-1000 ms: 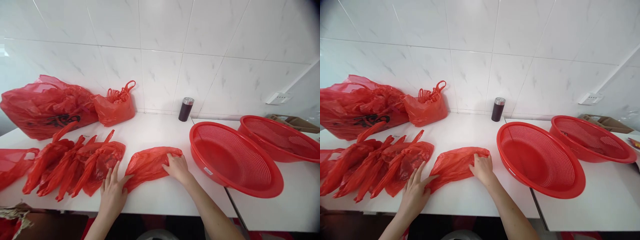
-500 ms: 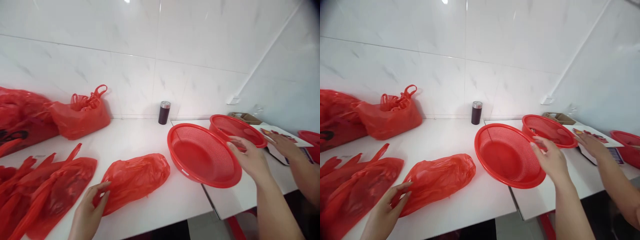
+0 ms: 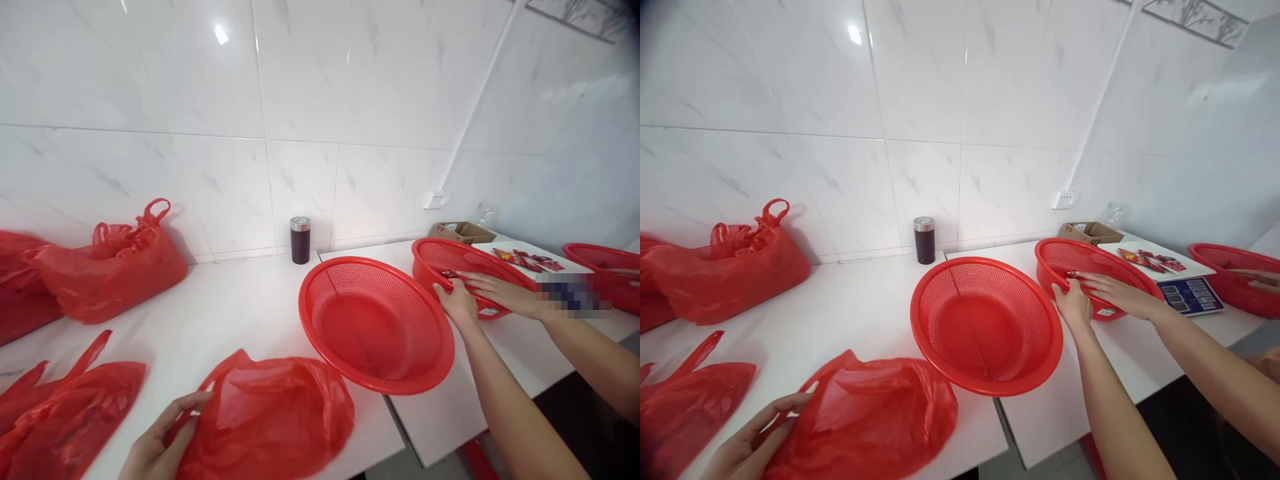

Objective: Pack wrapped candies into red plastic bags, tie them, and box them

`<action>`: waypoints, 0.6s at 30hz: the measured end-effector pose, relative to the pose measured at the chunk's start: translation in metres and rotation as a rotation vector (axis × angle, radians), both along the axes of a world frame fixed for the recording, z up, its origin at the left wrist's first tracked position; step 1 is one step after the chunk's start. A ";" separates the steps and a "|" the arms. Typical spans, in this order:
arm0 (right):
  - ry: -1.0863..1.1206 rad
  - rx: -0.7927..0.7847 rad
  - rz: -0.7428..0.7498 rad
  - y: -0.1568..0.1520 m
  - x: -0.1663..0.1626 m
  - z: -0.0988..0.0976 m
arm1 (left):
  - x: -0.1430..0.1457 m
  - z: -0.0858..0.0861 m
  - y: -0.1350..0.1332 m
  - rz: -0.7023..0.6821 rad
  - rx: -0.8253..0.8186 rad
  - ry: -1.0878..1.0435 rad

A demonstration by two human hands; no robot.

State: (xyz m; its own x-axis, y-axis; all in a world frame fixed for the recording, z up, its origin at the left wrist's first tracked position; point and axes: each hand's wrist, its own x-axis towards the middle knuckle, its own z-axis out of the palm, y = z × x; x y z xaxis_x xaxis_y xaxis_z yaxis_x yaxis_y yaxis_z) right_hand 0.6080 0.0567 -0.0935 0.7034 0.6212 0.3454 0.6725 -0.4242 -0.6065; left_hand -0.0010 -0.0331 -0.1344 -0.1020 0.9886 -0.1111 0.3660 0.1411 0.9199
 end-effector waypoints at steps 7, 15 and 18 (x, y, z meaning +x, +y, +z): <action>0.101 0.187 0.107 -0.009 -0.017 0.020 | 0.098 0.036 0.010 -0.510 -0.230 -0.198; 0.152 0.339 0.397 -0.038 -0.089 0.081 | 0.163 0.045 0.041 -0.621 -0.227 -0.243; 0.141 0.381 0.532 -0.051 -0.122 0.100 | 0.188 0.042 0.050 -0.676 -0.210 -0.223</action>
State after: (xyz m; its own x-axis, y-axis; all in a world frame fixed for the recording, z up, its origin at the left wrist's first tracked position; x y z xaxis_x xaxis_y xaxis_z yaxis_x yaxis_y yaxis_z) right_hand 0.4860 0.0054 0.0066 0.3895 0.7483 0.5369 0.6341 0.2048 -0.7456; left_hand 0.1873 0.0168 -0.0921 0.5684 0.7834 -0.2515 0.2433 0.1319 0.9609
